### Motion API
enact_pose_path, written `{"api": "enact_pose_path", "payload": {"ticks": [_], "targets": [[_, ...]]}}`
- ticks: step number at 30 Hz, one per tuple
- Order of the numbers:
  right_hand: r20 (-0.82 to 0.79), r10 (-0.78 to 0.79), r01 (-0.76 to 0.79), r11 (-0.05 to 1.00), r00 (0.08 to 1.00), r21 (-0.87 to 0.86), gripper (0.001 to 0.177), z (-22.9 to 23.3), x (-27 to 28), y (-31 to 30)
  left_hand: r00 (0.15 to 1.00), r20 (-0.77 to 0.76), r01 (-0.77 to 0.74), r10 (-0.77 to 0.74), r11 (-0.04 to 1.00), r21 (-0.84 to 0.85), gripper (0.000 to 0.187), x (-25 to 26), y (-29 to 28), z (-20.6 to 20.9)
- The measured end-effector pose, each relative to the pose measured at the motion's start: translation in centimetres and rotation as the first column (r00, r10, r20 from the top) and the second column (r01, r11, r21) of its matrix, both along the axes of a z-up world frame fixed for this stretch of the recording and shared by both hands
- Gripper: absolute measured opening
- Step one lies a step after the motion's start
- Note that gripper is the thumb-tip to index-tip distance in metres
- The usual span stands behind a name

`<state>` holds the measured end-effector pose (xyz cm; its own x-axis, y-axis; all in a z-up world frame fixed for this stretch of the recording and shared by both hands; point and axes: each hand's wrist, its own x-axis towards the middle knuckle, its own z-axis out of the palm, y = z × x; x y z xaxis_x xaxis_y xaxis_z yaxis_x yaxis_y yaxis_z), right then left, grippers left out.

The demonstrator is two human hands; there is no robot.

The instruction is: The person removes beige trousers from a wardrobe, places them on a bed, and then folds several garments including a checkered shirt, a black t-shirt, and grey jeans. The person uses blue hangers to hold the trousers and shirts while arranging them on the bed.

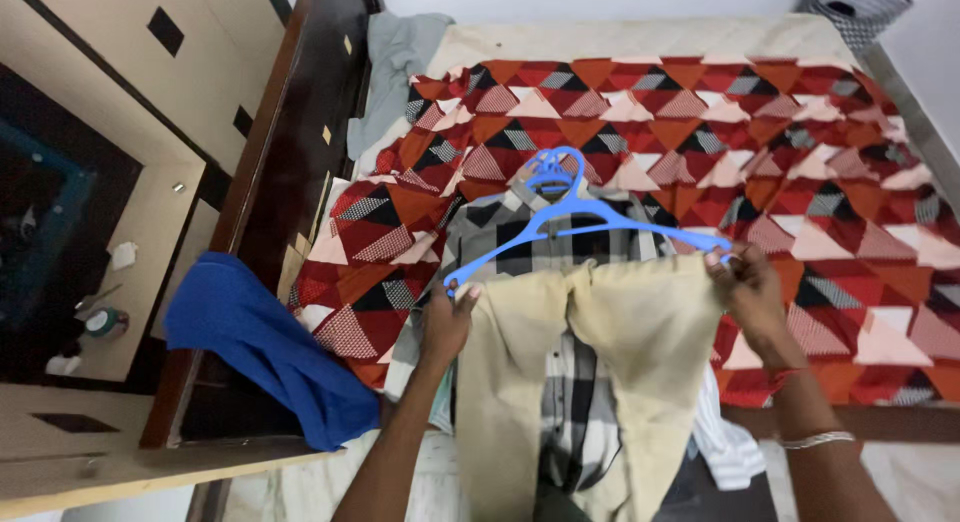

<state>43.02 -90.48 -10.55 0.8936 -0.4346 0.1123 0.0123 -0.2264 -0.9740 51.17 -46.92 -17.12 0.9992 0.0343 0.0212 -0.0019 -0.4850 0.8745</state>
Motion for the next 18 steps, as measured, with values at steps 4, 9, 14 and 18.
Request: {"api": "enact_pose_path", "payload": {"ticks": [4,9,14,18], "targets": [[-0.079,0.019,-0.014,0.998,0.997,0.065,0.025,-1.7,4.4,-0.7,0.994,0.113,0.007,0.001,0.997,-0.075,0.061,2.8,-1.3,-0.7],[-0.116,-0.007,0.006,1.000,0.993,-0.011,0.027,-1.7,8.7,-1.2,0.993,-0.084,-0.041,0.079,0.924,0.380,0.053,5.2,-2.2,1.7],[-0.036,-0.043,0.035,0.976,0.998,-0.213,0.030,-2.1,13.2,-2.2,0.992,-0.068,-0.077,0.105,0.941,0.331,0.055,9.9,-3.3,3.4],[0.001,-0.031,0.031,0.994,1.000,-0.109,0.028,-4.6,18.2,-4.7,0.993,-0.073,-0.079,0.098,0.972,0.223,0.055,17.0,-4.4,0.8]]}}
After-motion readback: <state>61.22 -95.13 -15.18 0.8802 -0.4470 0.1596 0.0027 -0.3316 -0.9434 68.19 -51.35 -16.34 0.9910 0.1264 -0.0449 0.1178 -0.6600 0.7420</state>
